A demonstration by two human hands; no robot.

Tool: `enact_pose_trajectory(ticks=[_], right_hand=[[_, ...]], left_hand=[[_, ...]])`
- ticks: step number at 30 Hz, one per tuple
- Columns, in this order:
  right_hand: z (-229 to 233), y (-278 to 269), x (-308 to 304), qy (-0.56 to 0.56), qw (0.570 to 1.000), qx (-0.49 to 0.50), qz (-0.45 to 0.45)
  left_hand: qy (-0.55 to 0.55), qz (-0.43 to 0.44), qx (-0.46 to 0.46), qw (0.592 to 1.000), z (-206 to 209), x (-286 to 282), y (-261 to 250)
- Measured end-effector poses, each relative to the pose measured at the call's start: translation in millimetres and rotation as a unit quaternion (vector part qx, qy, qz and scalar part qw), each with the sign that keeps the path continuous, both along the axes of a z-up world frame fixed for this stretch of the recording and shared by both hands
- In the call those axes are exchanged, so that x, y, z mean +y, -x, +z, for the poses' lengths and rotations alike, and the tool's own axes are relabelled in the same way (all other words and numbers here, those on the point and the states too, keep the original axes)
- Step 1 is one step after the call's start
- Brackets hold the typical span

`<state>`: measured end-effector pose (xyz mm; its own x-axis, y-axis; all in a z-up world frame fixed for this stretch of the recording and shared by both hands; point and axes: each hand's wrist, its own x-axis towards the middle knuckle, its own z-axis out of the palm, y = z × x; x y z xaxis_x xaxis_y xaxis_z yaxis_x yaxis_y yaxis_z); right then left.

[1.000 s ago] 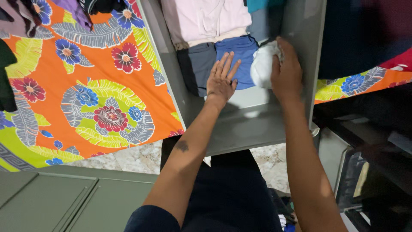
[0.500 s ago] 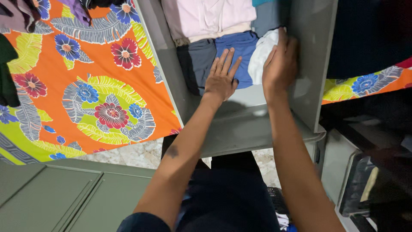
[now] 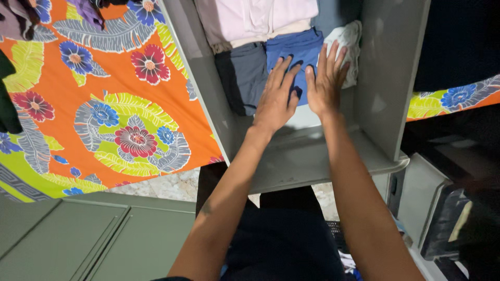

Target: The person folds several pairs of underwear and places them into a storage bin.

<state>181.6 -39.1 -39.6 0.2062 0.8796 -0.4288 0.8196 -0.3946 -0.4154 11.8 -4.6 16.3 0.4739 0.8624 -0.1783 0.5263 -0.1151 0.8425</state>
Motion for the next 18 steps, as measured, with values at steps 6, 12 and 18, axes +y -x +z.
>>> enact_pose_trajectory(ticks=[6,12,18], right_hand=[[1.3,-1.7,-6.8,-0.042,0.997,0.067,-0.016],[47.1,9.9,1.5,-0.225,0.974,0.031,0.002],[167.2,95.0,10.9,-0.334,0.927,0.163,-0.046]], left_hand=[[0.052,0.066,-0.066,0.994,24.1,-6.5,3.3],[0.051,0.055,-0.125,0.989,84.6,4.1,28.6],[-0.072,0.100,-0.147,0.981,135.9,14.3,108.5]])
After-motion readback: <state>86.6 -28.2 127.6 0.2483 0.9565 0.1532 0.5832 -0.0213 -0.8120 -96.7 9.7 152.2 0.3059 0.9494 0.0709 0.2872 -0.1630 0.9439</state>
